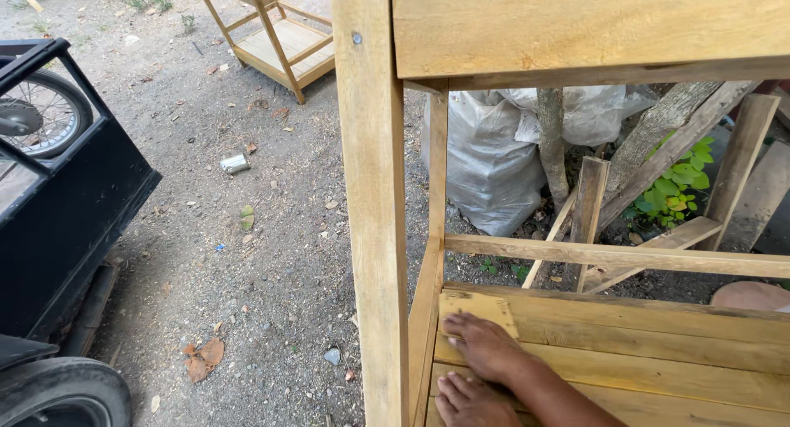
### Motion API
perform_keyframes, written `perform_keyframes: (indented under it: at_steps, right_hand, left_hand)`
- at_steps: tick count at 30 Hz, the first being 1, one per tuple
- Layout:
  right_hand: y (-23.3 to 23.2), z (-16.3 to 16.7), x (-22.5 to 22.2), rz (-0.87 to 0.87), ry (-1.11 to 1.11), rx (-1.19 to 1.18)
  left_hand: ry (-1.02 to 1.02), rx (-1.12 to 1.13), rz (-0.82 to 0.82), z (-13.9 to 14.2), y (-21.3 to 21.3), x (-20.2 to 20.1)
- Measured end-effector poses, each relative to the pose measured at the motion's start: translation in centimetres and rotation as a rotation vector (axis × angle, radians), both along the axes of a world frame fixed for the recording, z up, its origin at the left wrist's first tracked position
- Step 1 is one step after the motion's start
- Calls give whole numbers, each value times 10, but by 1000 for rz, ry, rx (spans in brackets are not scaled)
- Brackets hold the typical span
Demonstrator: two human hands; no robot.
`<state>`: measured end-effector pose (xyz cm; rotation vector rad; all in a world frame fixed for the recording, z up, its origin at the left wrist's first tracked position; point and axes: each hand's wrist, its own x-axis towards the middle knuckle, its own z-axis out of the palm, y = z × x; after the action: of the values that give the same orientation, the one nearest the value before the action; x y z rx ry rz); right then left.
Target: The person sands a wooden shelf unit using a sanding block. They work on the vertical frame and horizontal shelves, moving the sanding block back and forth across the surfaces.
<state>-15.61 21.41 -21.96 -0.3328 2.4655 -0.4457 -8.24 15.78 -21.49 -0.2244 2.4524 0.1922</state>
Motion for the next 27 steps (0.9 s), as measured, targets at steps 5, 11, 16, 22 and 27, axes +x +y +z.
perform_keyframes:
  at_steps: [5, 11, 16, 22, 27]
  right_hand:
    - [48, 9, 1, -132, -27, 119]
    - [71, 24, -2, -122, 91, 138]
    - [-23, 26, -16, -3, -58, -53]
    - [42, 37, -2, -99, 29, 57]
    - [23, 33, -7, -7, 13, 86]
  left_hand:
    - [-91, 33, -136, 44, -8, 1]
    - [-52, 8, -44, 42, 0, -3]
    - [-12, 64, -76, 27, 0, -10]
    - [-51, -25, -69, 30, 1, -12]
    - [-85, -24, -108, 39, 6, -16]
